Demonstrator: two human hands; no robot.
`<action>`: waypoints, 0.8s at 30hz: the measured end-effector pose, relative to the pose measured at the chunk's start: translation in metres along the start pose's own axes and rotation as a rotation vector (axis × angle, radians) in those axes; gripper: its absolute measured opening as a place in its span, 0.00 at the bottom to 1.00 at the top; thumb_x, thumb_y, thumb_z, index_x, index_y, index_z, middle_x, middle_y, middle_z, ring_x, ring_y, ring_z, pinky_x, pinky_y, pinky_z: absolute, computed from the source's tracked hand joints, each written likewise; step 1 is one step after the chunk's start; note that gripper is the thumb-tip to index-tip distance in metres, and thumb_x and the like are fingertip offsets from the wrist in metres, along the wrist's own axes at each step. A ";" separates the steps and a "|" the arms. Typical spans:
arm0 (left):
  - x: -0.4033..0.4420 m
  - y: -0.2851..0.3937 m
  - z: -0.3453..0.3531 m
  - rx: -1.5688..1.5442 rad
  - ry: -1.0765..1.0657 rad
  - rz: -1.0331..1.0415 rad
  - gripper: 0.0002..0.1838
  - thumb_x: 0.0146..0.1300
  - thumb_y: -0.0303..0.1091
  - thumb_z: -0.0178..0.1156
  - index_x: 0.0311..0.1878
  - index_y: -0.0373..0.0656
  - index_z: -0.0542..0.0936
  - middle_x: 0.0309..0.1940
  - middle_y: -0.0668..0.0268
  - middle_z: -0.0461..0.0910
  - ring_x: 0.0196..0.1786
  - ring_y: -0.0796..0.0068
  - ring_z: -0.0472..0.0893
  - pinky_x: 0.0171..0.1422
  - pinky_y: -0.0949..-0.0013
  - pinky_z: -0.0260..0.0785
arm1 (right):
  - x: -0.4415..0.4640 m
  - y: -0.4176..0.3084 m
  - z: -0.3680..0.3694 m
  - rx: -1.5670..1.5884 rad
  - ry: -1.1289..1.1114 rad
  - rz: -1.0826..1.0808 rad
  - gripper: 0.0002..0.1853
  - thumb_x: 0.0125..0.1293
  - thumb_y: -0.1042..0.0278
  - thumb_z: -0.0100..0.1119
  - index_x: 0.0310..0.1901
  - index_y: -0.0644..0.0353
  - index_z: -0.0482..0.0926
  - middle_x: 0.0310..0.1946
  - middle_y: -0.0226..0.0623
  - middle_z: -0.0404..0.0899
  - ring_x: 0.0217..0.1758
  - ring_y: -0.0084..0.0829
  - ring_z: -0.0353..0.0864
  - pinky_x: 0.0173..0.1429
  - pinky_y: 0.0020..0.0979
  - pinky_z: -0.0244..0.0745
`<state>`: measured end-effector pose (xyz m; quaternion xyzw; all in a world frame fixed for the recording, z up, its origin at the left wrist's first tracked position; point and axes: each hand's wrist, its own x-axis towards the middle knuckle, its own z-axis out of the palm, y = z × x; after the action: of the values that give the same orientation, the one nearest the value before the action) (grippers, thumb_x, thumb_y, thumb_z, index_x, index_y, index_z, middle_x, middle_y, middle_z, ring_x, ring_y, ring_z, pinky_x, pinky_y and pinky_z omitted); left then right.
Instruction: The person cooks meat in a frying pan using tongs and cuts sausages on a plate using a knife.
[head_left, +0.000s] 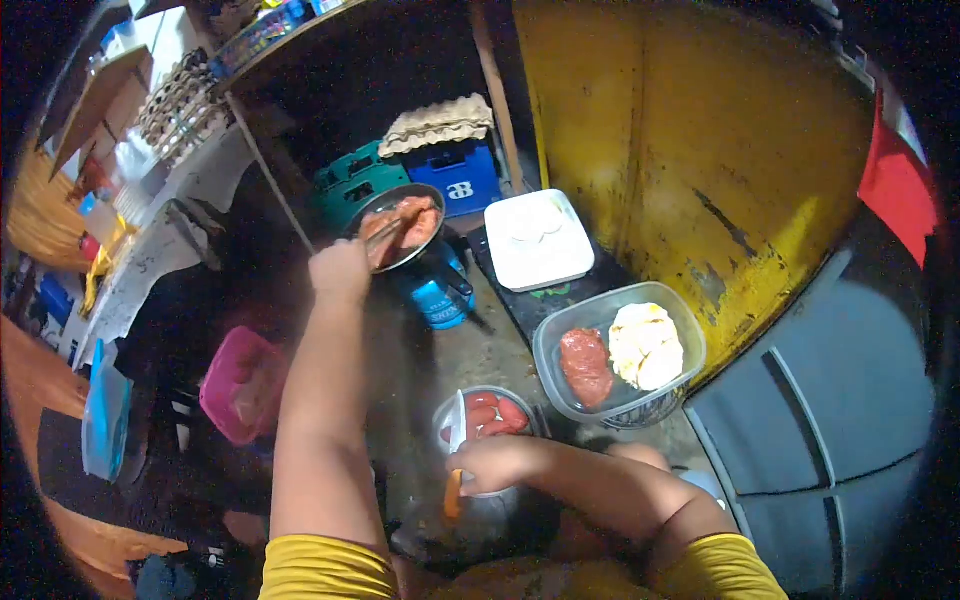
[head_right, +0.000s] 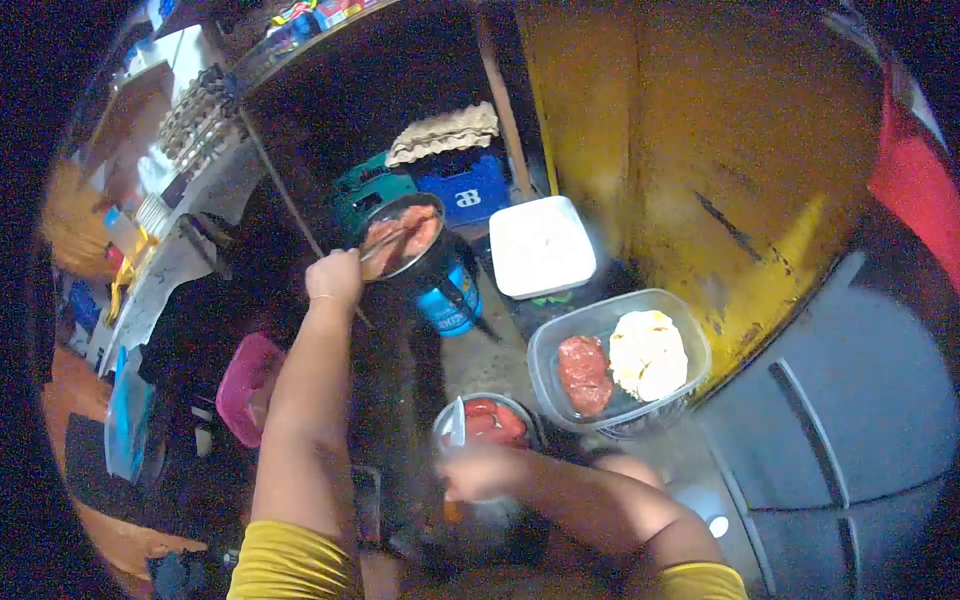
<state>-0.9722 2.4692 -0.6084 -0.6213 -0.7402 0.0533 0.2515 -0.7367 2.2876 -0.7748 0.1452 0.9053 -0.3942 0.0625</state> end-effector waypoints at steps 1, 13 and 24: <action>0.000 -0.001 -0.006 -0.020 -0.061 -0.034 0.13 0.68 0.35 0.49 0.44 0.49 0.84 0.41 0.59 0.84 0.46 0.58 0.85 0.45 0.55 0.78 | -0.002 -0.002 -0.002 0.008 -0.001 0.011 0.25 0.61 0.52 0.61 0.56 0.58 0.75 0.48 0.51 0.78 0.52 0.50 0.79 0.56 0.46 0.73; -0.004 -0.058 -0.070 -0.114 -0.066 -0.168 0.13 0.62 0.31 0.53 0.45 0.47 0.84 0.48 0.55 0.83 0.52 0.52 0.81 0.54 0.53 0.75 | -0.027 -0.024 -0.023 0.037 -0.020 -0.027 0.27 0.61 0.50 0.60 0.57 0.59 0.74 0.45 0.50 0.82 0.47 0.49 0.83 0.51 0.45 0.77; -0.047 -0.059 -0.092 -0.106 -0.120 -0.127 0.13 0.60 0.34 0.54 0.43 0.47 0.86 0.45 0.54 0.84 0.49 0.52 0.83 0.55 0.54 0.75 | -0.004 -0.013 0.000 -0.130 -0.029 0.078 0.21 0.60 0.53 0.61 0.50 0.57 0.79 0.42 0.47 0.83 0.47 0.47 0.82 0.51 0.43 0.74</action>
<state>-0.9798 2.3905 -0.5197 -0.5812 -0.7937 0.0350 0.1762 -0.7370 2.2787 -0.7652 0.1705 0.9216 -0.3339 0.1003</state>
